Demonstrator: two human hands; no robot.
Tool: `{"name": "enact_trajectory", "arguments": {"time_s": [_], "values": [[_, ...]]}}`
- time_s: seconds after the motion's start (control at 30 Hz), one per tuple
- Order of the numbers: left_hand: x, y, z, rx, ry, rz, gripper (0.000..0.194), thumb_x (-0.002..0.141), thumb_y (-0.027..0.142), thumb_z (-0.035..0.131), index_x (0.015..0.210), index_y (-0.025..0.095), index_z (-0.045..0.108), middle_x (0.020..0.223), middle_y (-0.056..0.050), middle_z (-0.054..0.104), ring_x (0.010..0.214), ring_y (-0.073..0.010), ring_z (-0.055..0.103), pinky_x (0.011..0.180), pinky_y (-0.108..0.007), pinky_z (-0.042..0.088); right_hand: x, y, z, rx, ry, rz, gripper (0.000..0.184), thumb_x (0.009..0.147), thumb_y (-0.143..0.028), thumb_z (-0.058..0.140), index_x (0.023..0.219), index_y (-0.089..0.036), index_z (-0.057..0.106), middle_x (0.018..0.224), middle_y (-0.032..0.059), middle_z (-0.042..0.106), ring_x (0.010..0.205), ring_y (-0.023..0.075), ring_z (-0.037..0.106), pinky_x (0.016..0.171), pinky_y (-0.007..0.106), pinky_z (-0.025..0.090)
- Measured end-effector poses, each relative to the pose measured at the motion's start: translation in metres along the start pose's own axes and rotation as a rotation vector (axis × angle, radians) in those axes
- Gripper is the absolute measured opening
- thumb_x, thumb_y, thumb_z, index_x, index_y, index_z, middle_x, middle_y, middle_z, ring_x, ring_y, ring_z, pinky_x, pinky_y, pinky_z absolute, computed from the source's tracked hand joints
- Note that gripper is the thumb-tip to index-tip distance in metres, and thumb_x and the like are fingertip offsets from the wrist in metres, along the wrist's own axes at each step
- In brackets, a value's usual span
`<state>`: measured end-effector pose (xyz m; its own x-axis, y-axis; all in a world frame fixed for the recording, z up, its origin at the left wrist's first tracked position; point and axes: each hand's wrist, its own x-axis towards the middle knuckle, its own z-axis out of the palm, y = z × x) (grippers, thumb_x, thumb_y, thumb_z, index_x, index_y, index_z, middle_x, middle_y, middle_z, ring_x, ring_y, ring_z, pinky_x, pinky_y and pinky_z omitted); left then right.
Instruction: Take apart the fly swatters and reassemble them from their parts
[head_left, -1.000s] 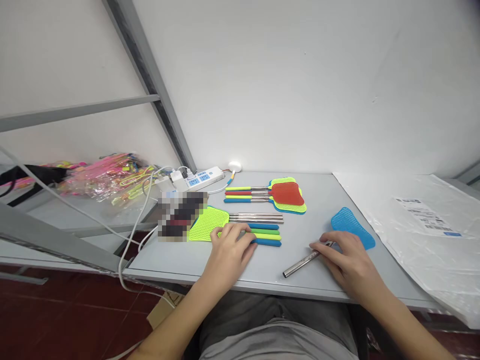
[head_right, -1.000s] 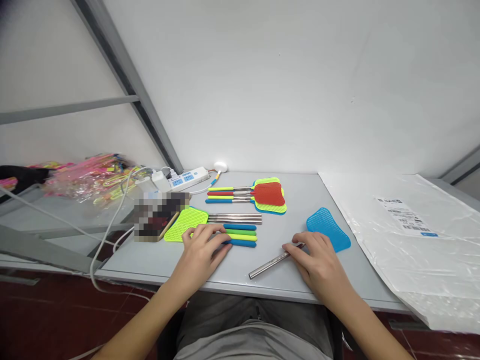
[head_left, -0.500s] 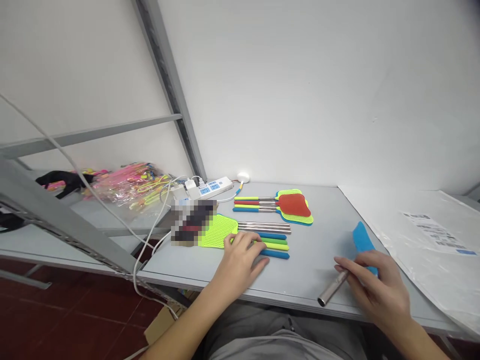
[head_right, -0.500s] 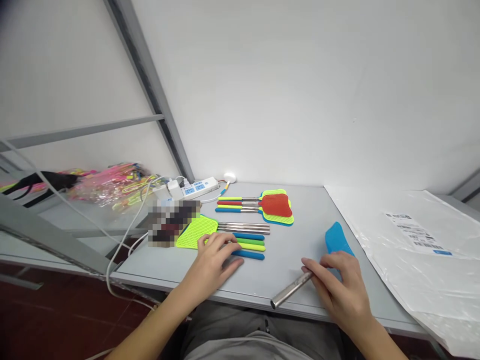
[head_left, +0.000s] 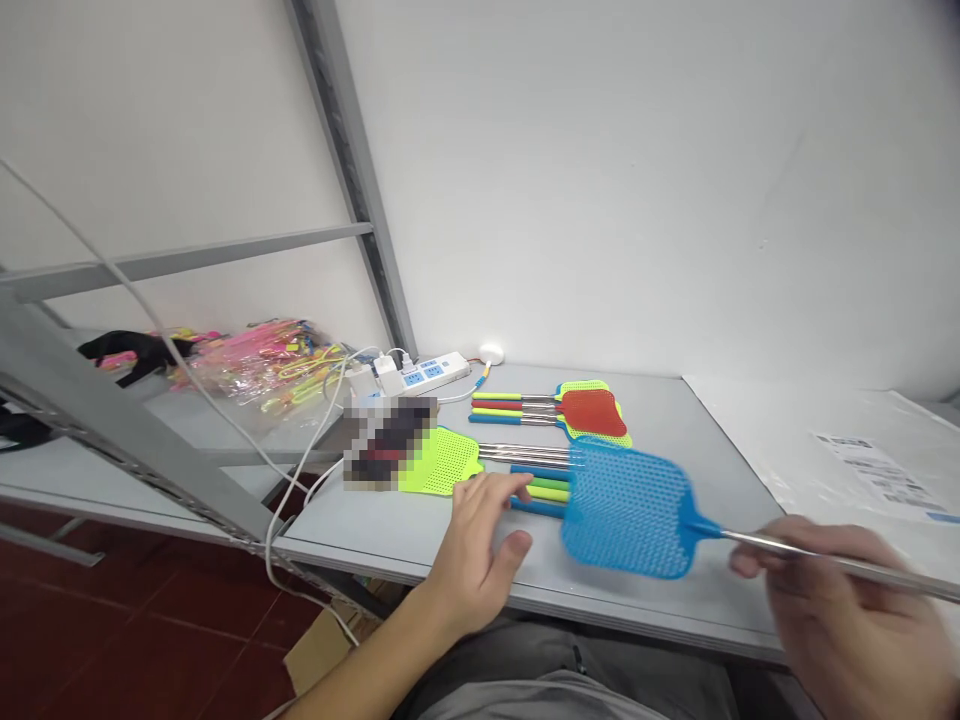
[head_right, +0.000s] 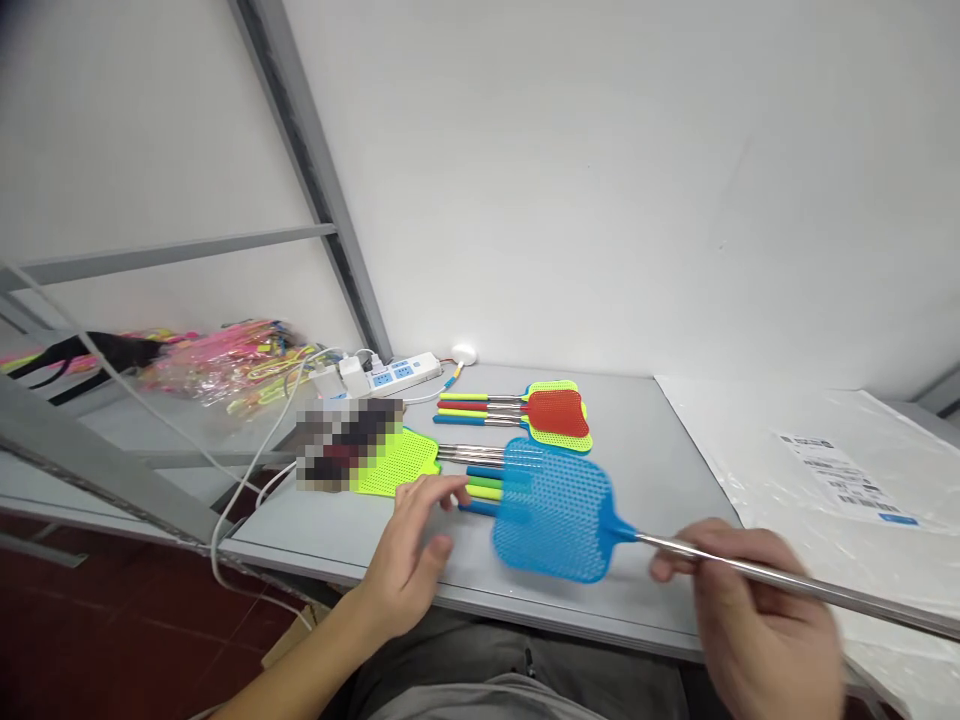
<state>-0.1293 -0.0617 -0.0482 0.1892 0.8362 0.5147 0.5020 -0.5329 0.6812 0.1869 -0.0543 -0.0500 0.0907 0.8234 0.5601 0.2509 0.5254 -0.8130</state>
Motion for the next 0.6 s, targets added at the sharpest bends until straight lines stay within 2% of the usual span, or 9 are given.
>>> {"name": "enact_trajectory", "arguments": {"time_s": [0.07, 0.13, 0.23, 0.3, 0.47, 0.6], "values": [[-0.006, 0.005, 0.006, -0.298, 0.032, -0.186, 0.050, 0.099, 0.052, 0.031, 0.137, 0.022, 0.045, 0.112, -0.011, 0.063, 0.094, -0.0219, 0.057, 0.086, -0.036, 0.043, -0.004, -0.006, 0.023, 0.221, -0.074, 0.091, 0.005, 0.093, -0.030, 0.057, 0.095, -0.027, 0.060, 0.073, 0.0028, 0.062, 0.061, 0.0187, 0.062, 0.056, 0.033, 0.050], [-0.011, 0.013, 0.012, -0.532, 0.010, -0.411, 0.050, 0.098, 0.053, 0.036, 0.136, 0.023, 0.048, 0.118, -0.010, 0.063, 0.099, -0.0222, 0.058, 0.087, -0.033, 0.046, -0.006, -0.009, 0.041, 0.413, -0.147, 0.162, 0.005, 0.090, -0.031, 0.062, 0.093, -0.026, 0.062, 0.069, 0.0006, 0.060, 0.057, 0.0164, 0.061, 0.052, 0.030, 0.050], [-0.014, 0.026, 0.018, -0.684, -0.033, -0.640, 0.047, 0.095, 0.053, 0.047, 0.126, 0.021, 0.060, 0.118, -0.008, 0.066, 0.107, -0.0243, 0.059, 0.095, -0.034, 0.046, -0.009, -0.011, 0.054, 0.569, -0.171, 0.292, 0.007, 0.087, -0.031, 0.067, 0.089, -0.026, 0.064, 0.068, -0.0011, 0.061, 0.055, 0.0143, 0.062, 0.049, 0.026, 0.049], [-0.015, 0.032, 0.019, -0.679, -0.026, -0.686, 0.046, 0.093, 0.055, 0.050, 0.120, 0.020, 0.064, 0.115, -0.007, 0.068, 0.107, -0.0253, 0.059, 0.098, -0.035, 0.046, -0.011, -0.012, 0.056, 0.646, -0.170, 0.370, 0.011, 0.085, -0.033, 0.070, 0.086, -0.024, 0.063, 0.068, -0.0018, 0.060, 0.053, 0.0138, 0.062, 0.045, 0.024, 0.048], [-0.014, 0.034, 0.019, -0.620, -0.020, -0.664, 0.048, 0.089, 0.058, 0.054, 0.112, 0.018, 0.069, 0.108, -0.008, 0.071, 0.102, -0.0273, 0.062, 0.095, -0.036, 0.048, -0.013, -0.010, 0.054, 0.749, -0.196, 0.476, 0.020, 0.081, -0.034, 0.075, 0.083, -0.021, 0.059, 0.066, -0.0025, 0.061, 0.051, 0.0131, 0.061, 0.043, 0.023, 0.047], [-0.014, 0.033, 0.022, -0.615, -0.171, -0.676, 0.040, 0.088, 0.051, 0.059, 0.110, 0.020, 0.070, 0.104, -0.007, 0.072, 0.098, -0.0260, 0.063, 0.088, -0.033, 0.050, -0.014, -0.005, 0.054, 0.701, -0.349, 0.541, 0.020, 0.079, -0.032, 0.076, 0.085, -0.020, 0.062, 0.069, -0.0017, 0.062, 0.055, 0.0132, 0.063, 0.050, 0.025, 0.050]]}}
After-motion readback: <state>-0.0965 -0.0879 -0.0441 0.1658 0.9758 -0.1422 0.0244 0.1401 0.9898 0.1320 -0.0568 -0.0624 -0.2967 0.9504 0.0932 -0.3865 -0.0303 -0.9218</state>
